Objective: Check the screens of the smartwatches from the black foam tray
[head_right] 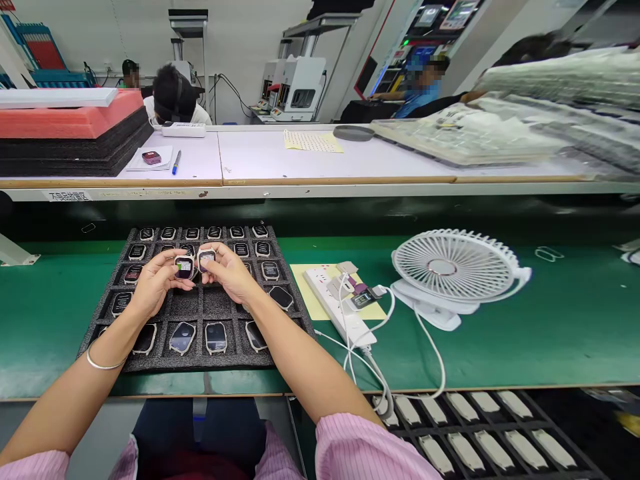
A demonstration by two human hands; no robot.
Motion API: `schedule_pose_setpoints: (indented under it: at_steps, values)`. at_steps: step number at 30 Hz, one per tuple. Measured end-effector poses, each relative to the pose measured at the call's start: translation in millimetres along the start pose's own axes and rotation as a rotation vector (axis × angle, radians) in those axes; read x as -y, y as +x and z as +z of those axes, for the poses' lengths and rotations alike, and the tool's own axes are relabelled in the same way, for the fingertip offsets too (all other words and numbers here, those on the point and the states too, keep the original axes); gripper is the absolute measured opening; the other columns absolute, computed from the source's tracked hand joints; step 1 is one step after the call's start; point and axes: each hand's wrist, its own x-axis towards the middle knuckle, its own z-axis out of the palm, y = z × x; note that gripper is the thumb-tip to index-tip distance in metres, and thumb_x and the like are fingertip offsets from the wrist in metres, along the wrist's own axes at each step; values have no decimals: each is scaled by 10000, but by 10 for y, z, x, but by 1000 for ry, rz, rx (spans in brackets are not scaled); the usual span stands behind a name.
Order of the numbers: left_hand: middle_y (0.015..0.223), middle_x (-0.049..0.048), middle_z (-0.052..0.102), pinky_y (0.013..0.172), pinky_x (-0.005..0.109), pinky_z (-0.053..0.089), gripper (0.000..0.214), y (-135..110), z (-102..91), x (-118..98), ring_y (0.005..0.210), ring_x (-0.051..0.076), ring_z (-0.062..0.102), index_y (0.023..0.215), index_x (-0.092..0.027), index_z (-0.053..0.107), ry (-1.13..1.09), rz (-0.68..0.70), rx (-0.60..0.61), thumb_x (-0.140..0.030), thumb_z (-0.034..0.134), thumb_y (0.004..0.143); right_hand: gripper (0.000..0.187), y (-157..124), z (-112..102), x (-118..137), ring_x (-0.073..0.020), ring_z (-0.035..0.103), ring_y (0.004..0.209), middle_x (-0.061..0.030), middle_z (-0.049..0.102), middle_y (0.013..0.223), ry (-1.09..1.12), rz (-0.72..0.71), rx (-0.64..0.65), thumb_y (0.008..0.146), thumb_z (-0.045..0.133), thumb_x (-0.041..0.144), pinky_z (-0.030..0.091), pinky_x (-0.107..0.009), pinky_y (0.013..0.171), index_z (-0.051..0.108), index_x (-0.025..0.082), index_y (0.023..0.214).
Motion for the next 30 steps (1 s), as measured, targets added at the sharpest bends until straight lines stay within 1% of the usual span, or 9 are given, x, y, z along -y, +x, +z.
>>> schedule_pose_setpoints:
  at_steps: [4, 8, 15, 22, 30]
  values:
    - [779, -27, 660, 542, 280, 613, 430, -1, 6, -1, 539, 170, 719, 1090, -152, 627, -4, 6, 1, -275, 675, 682, 381, -9, -13, -5, -83, 614, 561, 37, 667, 822, 11, -22, 33, 733, 786, 246, 482, -225, 542, 584, 212, 1054]
    - [753, -31, 658, 525, 271, 608, 422, -1, 14, -8, 528, 167, 715, 1082, -152, 628, 4, 7, -16, -276, 683, 682, 383, -16, -16, 2, -89, 632, 574, 46, 667, 808, 13, -26, 50, 712, 750, 169, 480, -224, 553, 589, 216, 1057]
    - [771, -26, 669, 521, 276, 612, 424, 6, -1, -7, 523, 164, 712, 1079, -147, 632, -16, 18, -21, -279, 688, 680, 356, -19, -5, 22, -109, 681, 581, 49, 677, 778, 33, -12, 69, 720, 728, 193, 489, -226, 567, 595, 211, 1050]
    - [828, -7, 690, 531, 261, 609, 462, 23, -20, 37, 525, 150, 710, 1117, -144, 615, 17, 37, -17, -288, 731, 694, 334, -14, -13, 6, -105, 672, 583, 45, 669, 779, 6, -24, 71, 766, 752, 248, 491, -230, 562, 591, 214, 1057]
    - [912, 15, 696, 577, 274, 614, 483, 8, -10, 29, 555, 143, 714, 1152, -159, 606, 14, 39, -3, -255, 714, 692, 397, -19, -10, 11, -114, 687, 633, 42, 681, 803, 16, -23, 69, 719, 709, 131, 504, -236, 599, 589, 220, 1087]
